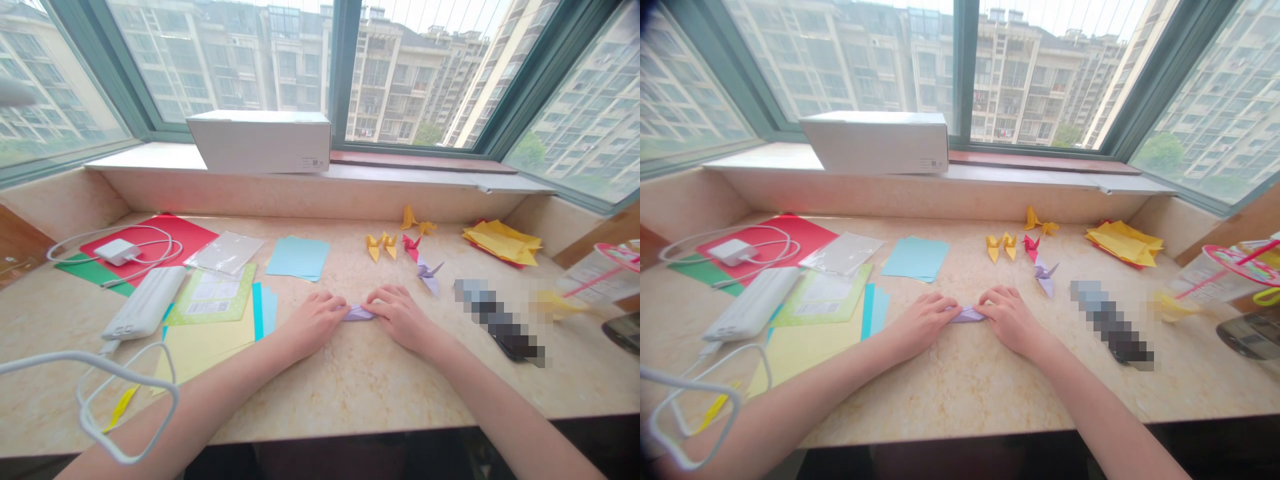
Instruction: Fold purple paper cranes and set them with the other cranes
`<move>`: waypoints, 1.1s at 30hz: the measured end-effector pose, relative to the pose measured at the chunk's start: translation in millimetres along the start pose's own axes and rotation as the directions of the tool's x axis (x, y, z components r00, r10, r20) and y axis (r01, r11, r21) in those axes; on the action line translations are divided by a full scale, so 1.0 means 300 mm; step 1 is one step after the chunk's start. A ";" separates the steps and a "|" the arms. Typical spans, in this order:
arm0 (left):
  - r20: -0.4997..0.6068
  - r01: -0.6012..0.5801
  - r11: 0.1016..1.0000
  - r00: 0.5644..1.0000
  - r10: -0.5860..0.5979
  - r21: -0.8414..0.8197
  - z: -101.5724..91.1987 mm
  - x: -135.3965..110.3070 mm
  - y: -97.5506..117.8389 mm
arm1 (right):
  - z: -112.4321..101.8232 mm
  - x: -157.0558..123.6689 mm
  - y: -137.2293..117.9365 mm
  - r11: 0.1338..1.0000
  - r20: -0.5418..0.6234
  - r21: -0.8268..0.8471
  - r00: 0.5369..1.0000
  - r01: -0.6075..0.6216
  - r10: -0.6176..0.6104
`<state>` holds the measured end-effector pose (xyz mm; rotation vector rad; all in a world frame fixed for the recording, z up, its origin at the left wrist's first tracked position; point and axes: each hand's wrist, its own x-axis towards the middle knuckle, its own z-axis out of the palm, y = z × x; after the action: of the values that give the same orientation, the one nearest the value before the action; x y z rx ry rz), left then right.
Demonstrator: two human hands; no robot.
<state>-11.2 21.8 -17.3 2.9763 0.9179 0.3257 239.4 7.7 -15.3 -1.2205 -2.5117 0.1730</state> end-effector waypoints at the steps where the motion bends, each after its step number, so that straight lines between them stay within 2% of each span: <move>1: 0.003 0.001 1.000 1.000 -0.001 0.009 -0.001 0.000 0.000 | -0.003 -0.004 -0.005 1.000 0.002 -0.017 1.000 -0.007 0.007; 5: -0.005 0.003 1.000 1.000 -0.003 -0.008 -0.013 -0.007 0.000 | -0.017 -0.010 -0.031 0.999 0.027 -0.049 1.000 -0.010 0.011; 10: -0.004 -0.106 0.994 0.994 0.106 0.004 -0.043 -0.033 -0.003 | -0.024 -0.010 -0.041 1.000 0.027 -0.028 1.000 -0.008 0.008; 12: -0.003 -0.108 0.994 0.994 0.108 0.014 -0.054 -0.040 -0.003 | -0.027 -0.011 -0.038 1.000 0.011 -0.026 1.000 0.005 -0.005; 20: 0.002 -0.079 0.997 0.997 0.079 -0.012 -0.079 -0.034 0.008 | -0.019 0.005 -0.035 0.986 -0.056 0.022 0.985 0.165 -0.164; 26: -0.029 -0.100 0.995 0.995 0.100 -0.016 -0.070 -0.025 0.014 | 0.019 0.029 -0.026 0.988 -0.078 0.014 0.985 0.155 -0.153; 33: -0.079 -0.111 0.994 0.991 0.110 -0.008 -0.045 0.005 0.002 | 0.008 0.031 -0.043 0.991 -0.053 0.024 0.990 0.130 -0.129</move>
<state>-12.4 21.3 -3.7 3.0297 0.7545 0.4509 223.7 7.2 -11.8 -1.0339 -2.5259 0.1414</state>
